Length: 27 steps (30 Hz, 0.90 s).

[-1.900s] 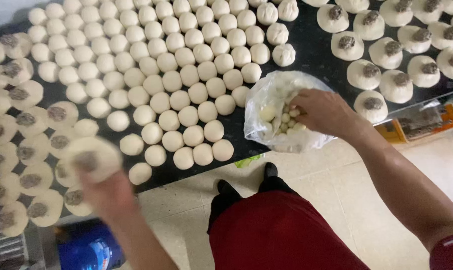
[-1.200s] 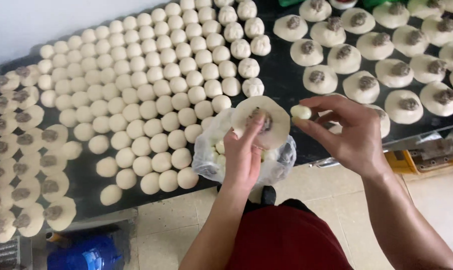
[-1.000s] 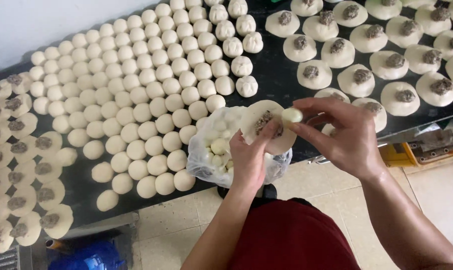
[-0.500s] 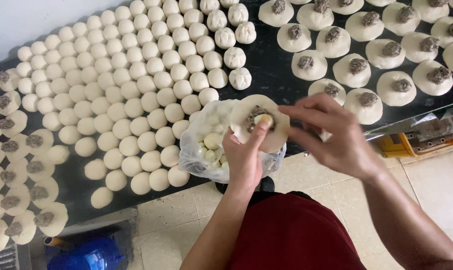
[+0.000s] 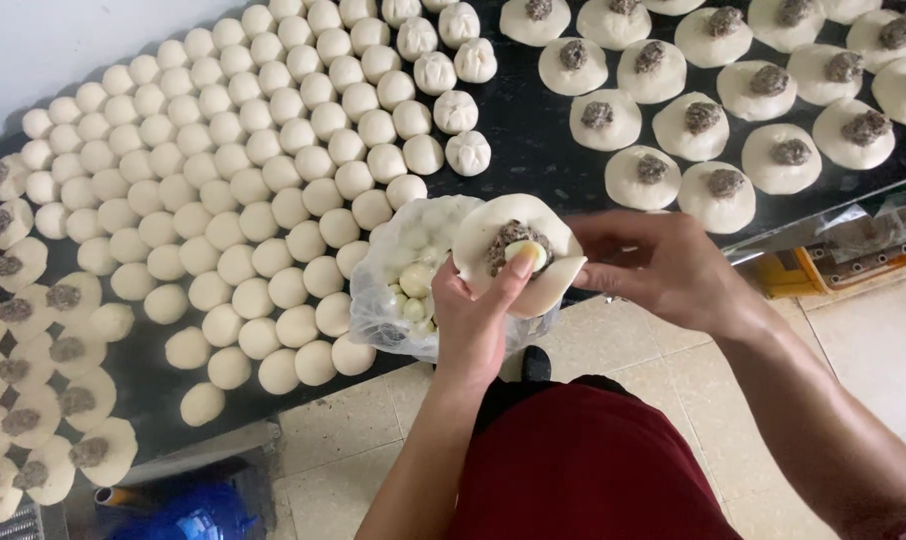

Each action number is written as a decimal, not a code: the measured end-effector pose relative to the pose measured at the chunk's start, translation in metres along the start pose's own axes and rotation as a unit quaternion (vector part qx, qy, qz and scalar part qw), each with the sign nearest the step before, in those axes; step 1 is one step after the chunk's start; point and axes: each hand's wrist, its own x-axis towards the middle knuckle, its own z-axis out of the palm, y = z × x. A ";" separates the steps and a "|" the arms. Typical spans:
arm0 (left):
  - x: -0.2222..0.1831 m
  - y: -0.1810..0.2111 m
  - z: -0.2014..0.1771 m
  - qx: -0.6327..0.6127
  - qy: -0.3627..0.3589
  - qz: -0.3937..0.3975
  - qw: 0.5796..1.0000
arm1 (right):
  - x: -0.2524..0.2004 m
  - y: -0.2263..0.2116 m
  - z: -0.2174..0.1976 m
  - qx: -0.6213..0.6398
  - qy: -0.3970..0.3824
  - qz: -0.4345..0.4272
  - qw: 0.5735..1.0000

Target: Assembling and sealing filled buns by adding a small egg to meat filling and pleating the dough.

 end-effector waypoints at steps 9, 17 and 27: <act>-0.012 0.027 0.011 0.089 -0.035 -0.063 0.993 | 0.001 -0.002 -0.026 -0.094 -0.049 -0.169 0.980; -0.008 0.029 0.007 0.089 -0.091 -0.128 0.984 | -0.004 -0.003 -0.021 -0.110 -0.061 -0.157 0.980; -0.003 0.033 0.001 0.209 -0.175 -0.171 0.947 | -0.003 0.000 -0.019 -0.097 -0.076 -0.185 0.975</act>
